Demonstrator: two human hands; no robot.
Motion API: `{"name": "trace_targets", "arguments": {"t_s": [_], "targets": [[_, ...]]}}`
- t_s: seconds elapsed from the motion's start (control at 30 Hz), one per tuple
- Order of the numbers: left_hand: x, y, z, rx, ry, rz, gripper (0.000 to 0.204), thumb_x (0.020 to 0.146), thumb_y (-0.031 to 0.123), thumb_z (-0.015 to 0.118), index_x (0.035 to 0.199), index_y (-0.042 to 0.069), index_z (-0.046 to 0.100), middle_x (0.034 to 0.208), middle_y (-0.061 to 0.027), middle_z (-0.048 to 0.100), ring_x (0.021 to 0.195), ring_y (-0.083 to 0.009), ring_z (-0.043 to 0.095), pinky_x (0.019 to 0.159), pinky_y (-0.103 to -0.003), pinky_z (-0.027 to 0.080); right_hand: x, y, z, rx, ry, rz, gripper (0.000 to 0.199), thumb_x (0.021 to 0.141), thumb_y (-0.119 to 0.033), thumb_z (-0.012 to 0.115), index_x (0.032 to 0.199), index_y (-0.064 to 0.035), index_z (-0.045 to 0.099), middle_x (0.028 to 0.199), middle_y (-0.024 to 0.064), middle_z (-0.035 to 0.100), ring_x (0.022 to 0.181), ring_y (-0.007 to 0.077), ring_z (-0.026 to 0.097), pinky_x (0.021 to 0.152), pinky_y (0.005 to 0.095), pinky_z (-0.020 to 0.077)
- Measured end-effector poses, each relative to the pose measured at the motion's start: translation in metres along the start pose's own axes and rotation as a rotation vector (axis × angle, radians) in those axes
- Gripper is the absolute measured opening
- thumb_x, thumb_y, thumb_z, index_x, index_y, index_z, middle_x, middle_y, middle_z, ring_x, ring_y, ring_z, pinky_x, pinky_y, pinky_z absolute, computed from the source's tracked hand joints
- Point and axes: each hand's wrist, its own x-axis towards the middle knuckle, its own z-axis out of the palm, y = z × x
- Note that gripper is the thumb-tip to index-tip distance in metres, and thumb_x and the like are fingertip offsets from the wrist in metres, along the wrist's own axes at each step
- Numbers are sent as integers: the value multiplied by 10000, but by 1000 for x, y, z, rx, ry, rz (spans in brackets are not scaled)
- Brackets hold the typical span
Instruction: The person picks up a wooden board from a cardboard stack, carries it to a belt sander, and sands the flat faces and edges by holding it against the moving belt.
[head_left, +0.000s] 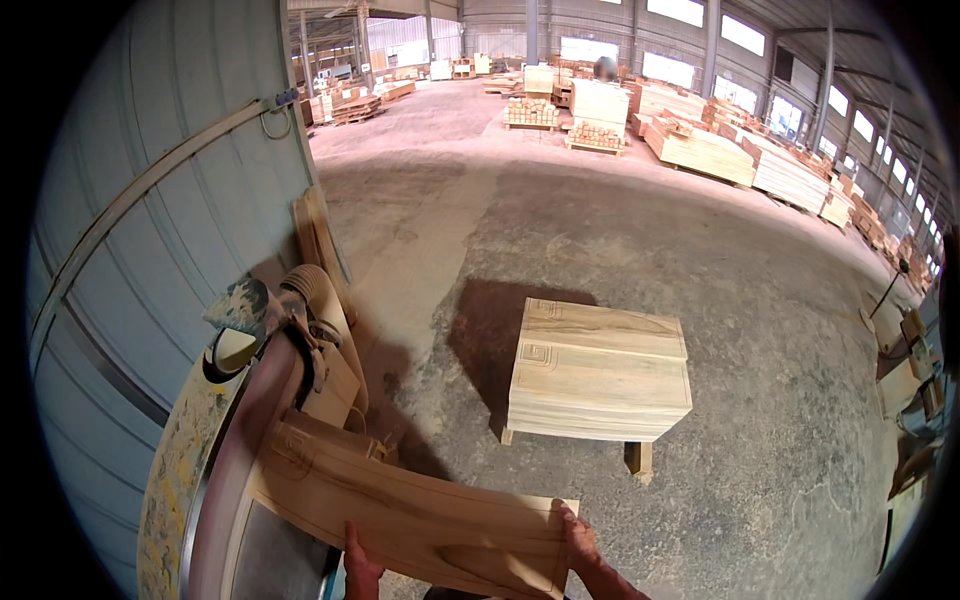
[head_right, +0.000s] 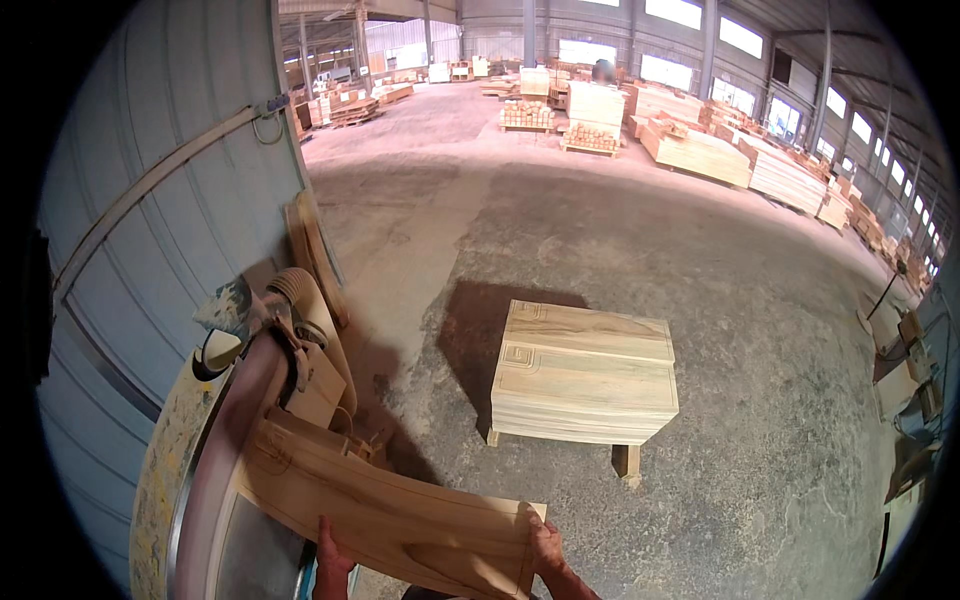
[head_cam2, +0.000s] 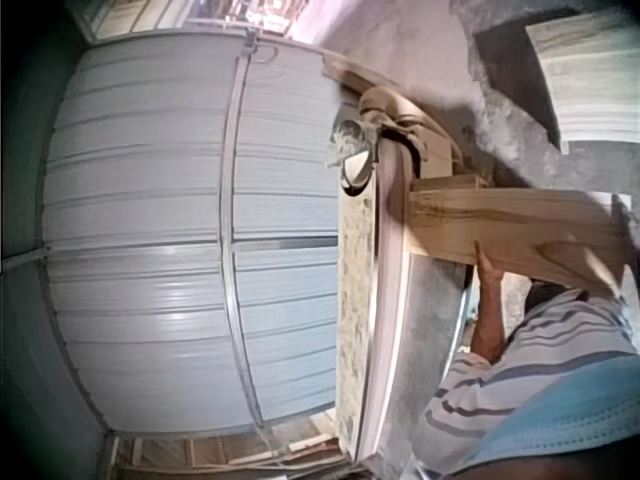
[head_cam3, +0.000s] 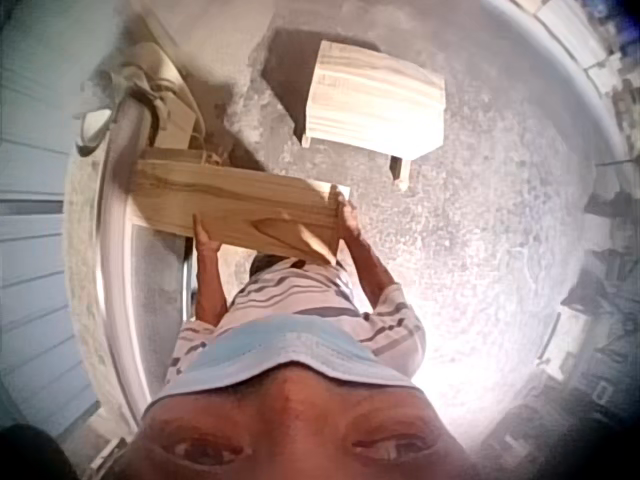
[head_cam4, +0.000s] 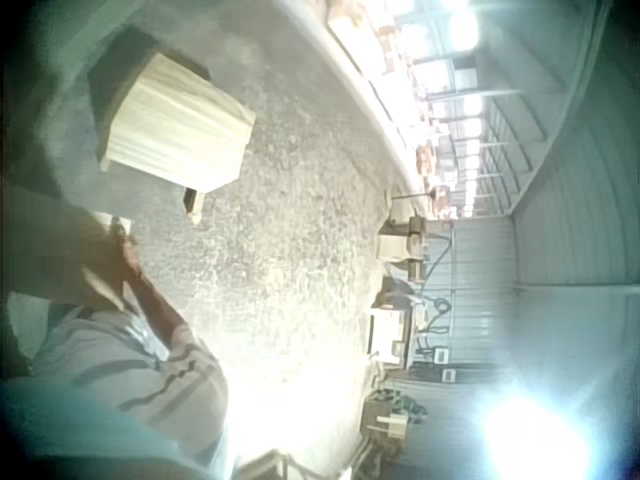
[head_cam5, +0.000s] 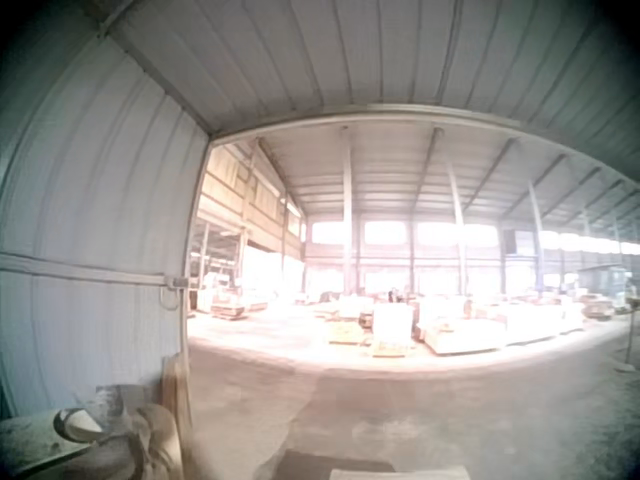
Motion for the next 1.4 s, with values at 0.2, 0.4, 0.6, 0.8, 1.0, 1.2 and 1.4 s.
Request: {"name": "trace_targets", "arguments": {"t_s": [0.2,0.4,0.6,0.8,1.0,1.2,1.4], "targets": [[9,-3,-14,-17,-47,-7,690,802,559,561,1319,128,408,1299,-79,475,1173,-320,442,959,-516,366,-4,-4,-2,-207,-68,-154,401,927,-316,496,1169,-2,560,1109,63,595,1007,151,549,862,312,457],[2,0,-2,-4,20,-20,691,795,558,577,1314,132,414,1300,-86,468,1179,-321,431,951,-510,372,4,7,-10,-54,-78,-88,388,923,-299,507,1179,-12,558,1108,66,593,994,166,556,862,319,465],[3,-1,-6,-12,0,10,685,813,541,565,1330,129,389,1312,-84,455,1177,-313,433,929,-508,388,13,14,-10,-6,63,16,362,885,-326,571,1048,-5,611,918,29,609,804,128,557,698,280,468],[7,-3,-2,44,149,35,729,819,552,552,1358,109,341,1336,-99,428,1191,-321,418,917,-507,392,7,12,-3,29,49,-130,360,874,-355,575,916,-4,642,784,-11,601,674,90,524,596,252,439],[3,0,-6,-31,1,28,730,820,528,565,1362,97,333,1339,-106,423,1196,-328,413,932,-484,385,22,28,-16,-187,117,-135,360,903,-371,547,889,-23,638,814,-7,599,759,81,528,656,252,453],[-41,1,26,179,-67,352,606,869,416,542,1334,71,363,1310,-116,450,1166,-301,445,925,-438,403,9,12,-30,-42,130,-227,494,924,-474,436,611,-100,521,543,-22,477,487,85,416,455,246,353],[-86,24,116,27,-309,415,429,873,206,578,1231,10,448,1167,-90,528,1060,-203,520,899,-330,447,71,53,-68,117,302,-223,499,931,-490,344,603,-131,453,487,-1,438,411,134,375,411,281,317]]}}
